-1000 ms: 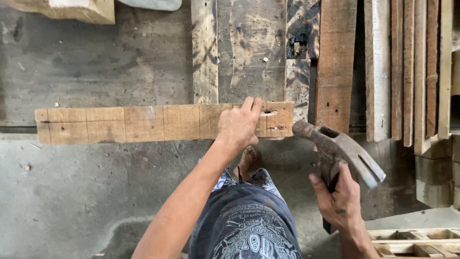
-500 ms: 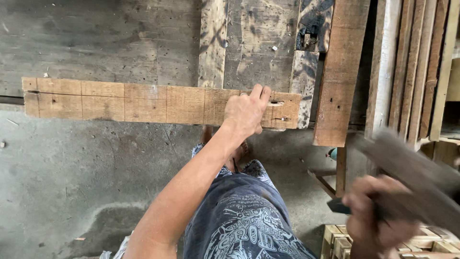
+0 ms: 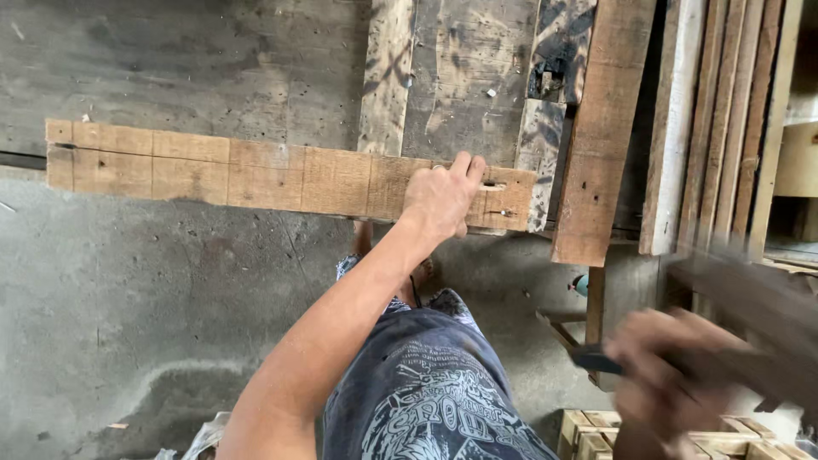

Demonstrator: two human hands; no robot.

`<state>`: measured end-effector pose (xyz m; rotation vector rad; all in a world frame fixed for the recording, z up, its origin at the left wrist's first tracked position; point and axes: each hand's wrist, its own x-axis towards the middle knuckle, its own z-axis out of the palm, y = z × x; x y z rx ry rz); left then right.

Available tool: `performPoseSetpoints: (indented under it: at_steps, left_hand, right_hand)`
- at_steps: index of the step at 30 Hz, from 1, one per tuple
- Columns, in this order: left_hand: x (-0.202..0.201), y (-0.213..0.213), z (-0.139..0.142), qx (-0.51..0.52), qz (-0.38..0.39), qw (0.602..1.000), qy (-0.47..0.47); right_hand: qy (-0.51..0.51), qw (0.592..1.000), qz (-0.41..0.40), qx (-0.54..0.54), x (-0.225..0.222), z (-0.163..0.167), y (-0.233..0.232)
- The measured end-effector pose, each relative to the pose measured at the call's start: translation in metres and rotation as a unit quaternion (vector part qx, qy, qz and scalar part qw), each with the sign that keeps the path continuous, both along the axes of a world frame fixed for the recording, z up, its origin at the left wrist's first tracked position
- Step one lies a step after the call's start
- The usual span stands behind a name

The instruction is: The person assembles a wooden plank by nailing small blocks to its ends and along its length. They position the plank and blocks, then use a hammer to drive nails from a nearby container into the wood, securing the pieces together.

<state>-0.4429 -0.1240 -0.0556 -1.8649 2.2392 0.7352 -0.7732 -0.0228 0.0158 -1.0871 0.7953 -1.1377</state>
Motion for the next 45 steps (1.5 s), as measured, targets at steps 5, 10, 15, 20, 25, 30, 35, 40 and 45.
performPoseSetpoints:
  at_steps: [5,10,15,20,25,30,35,40,45]
  left_hand:
    - [0.000,0.001,-0.004,-0.005,-0.004,1.000,-0.004]
    - [0.006,0.001,-0.006,-0.084,-0.003,0.996,0.040]
    - [0.002,0.005,-0.005,-0.058,0.003,0.998,0.027]
    - [-0.001,0.002,-0.025,-0.025,-0.005,1.000,0.004]
    - [-0.001,0.010,-0.039,-0.141,-0.014,0.990,-0.018]
    - [0.001,0.005,-0.015,-0.030,-0.019,0.999,-0.022]
    - [0.002,0.005,-0.006,-0.017,-0.018,1.000,-0.019]
    - [0.006,0.003,-0.031,-0.143,-0.006,0.990,0.007]
    - [0.004,0.008,-0.029,-0.126,-0.027,0.992,0.012]
  right_hand:
    - [-0.023,0.994,-0.063,-0.085,0.046,0.007,-0.014]
    - [0.523,0.849,0.042,0.064,0.064,-0.056,-0.014]
    - [0.394,0.912,-0.069,-0.091,-0.013,-0.013,0.001]
    - [-0.139,0.964,-0.115,-0.197,0.008,0.037,0.001]
    - [0.421,0.887,0.069,0.177,0.094,-0.042,-0.004]
    - [0.525,0.848,-0.006,-0.077,0.012,-0.029,0.004]
    - [0.018,0.956,-0.176,-0.234,-0.027,0.052,0.007]
    - [0.365,0.928,-0.024,0.068,0.092,-0.009,0.002]
    - [0.424,0.904,-0.018,0.050,0.068,-0.055,0.006]
